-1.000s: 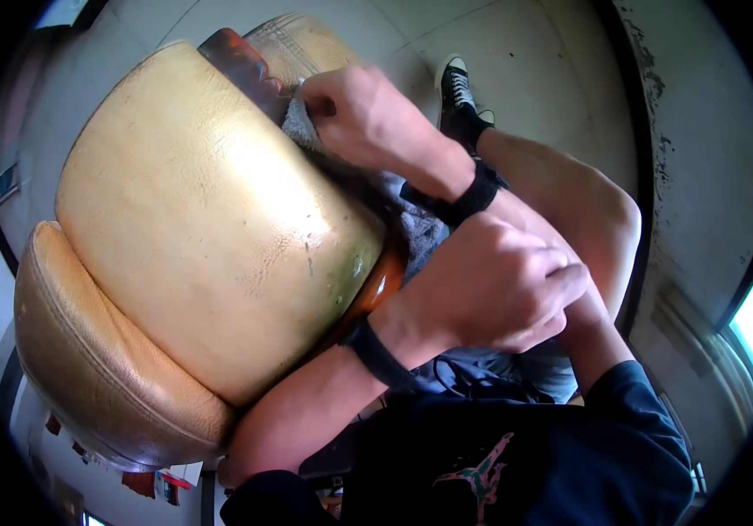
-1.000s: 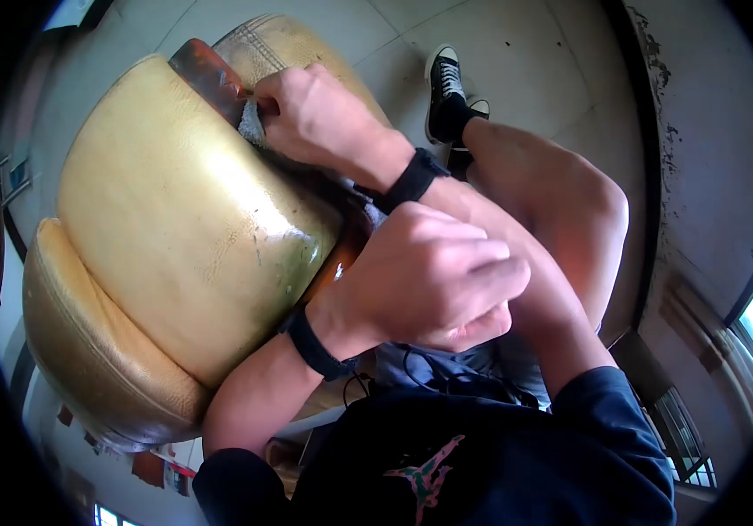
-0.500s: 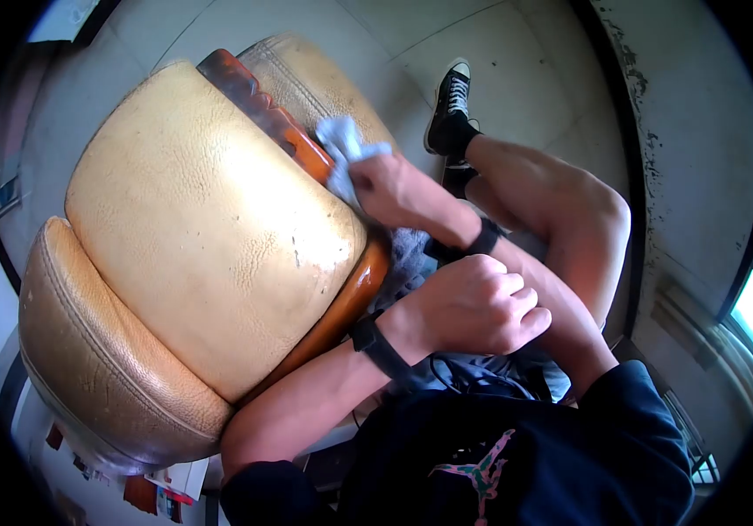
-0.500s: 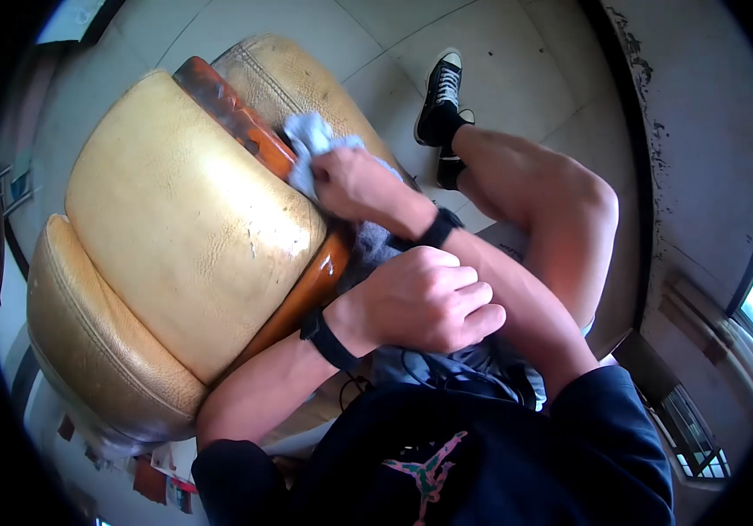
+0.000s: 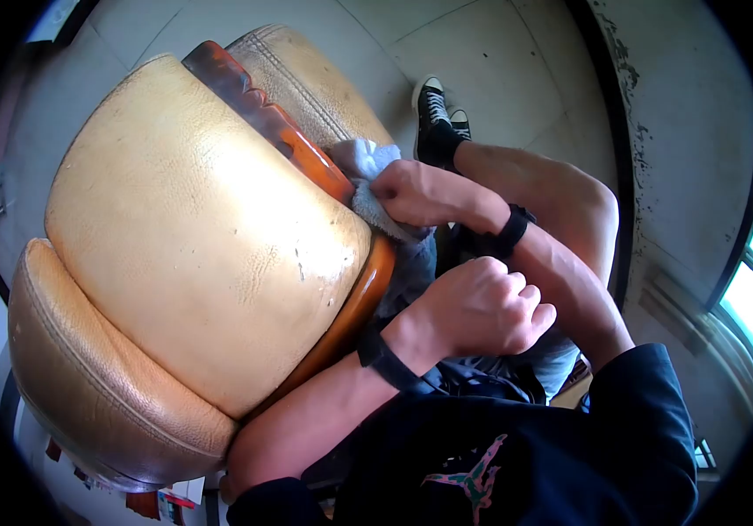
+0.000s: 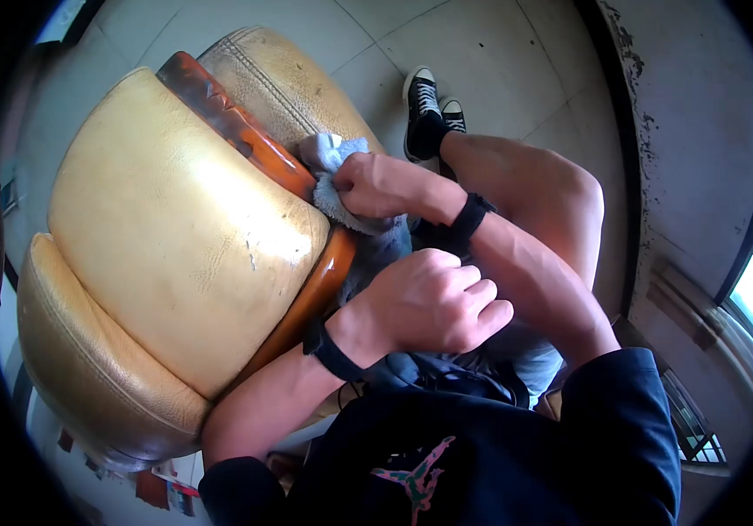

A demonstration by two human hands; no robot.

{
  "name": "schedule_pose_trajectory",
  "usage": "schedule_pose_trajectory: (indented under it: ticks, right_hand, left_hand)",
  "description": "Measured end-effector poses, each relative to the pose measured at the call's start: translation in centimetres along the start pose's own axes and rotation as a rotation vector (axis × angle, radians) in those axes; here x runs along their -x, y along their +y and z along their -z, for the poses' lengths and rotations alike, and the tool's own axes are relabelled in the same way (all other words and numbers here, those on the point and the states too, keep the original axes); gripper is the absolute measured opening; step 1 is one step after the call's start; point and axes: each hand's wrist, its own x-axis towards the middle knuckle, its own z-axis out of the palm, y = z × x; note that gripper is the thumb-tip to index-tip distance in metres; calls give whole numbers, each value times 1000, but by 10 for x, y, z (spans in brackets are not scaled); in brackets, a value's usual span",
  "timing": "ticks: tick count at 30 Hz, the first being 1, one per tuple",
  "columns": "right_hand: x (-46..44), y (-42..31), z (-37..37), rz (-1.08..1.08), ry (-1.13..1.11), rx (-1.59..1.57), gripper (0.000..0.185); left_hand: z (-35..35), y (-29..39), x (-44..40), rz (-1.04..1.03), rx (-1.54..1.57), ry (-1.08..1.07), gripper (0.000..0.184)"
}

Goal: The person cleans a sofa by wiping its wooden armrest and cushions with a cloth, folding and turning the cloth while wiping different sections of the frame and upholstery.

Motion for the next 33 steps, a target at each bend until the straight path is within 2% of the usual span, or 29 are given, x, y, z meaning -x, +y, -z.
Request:
schedule_pose_trajectory:
  ticks: [1,2,3,5,6,10,11,14,16,19,20,24,26,29,30,33]
  right_hand:
    - [-1,6,-3,61,39,-27,15]
    - [-7,9,-14,338,245,84,12]
    - [-8,14,-20,336,228,77,12]
    - [-12,15,-31,356,374,130,10]
    - [-17,16,-35,440,441,190,6]
    - [-19,6,-46,338,541,120,4]
    - [-24,3,-49,399,595,13,5]
    - [-35,-3,-49,358,619,28,5]
    - [-39,-1,-50,449,682,26,5]
    - [-39,-3,-47,481,676,113,6]
    - [-40,-6,-48,376,653,66,5]
    - [-46,-10,-51,349,678,34,8]
    - [-50,-15,-50,290,704,-125,15]
    - [-73,-36,-24,405,704,-230,22]
    - [-76,-36,-22,333,673,-241,26]
    - [-67,-36,-24,377,651,-208,25]
  left_hand:
    - [-1,-2,0,2,1,3,21]
    - [-1,-2,0,22,-8,10,21]
    - [-1,-1,-1,49,-19,13,21]
    - [-4,-4,-3,63,-39,5,21]
    - [-5,-7,-4,63,-63,-1,20]
    - [-5,-9,-6,74,-45,-39,19]
    - [-3,-7,-6,83,-43,-61,18]
    - [-5,-7,-6,104,-45,-87,18]
    - [-6,-5,-5,121,-23,-97,18]
    - [-4,-9,-10,98,-35,-59,18]
    - [-4,-10,-10,118,-9,-60,17]
    - [-3,-11,-10,142,23,-83,17]
    - [-4,-12,-10,146,21,-96,18]
    - [7,-21,-18,150,-44,-16,19]
    - [11,-24,-22,198,-20,0,19]
    - [11,-23,-21,151,-31,-10,20]
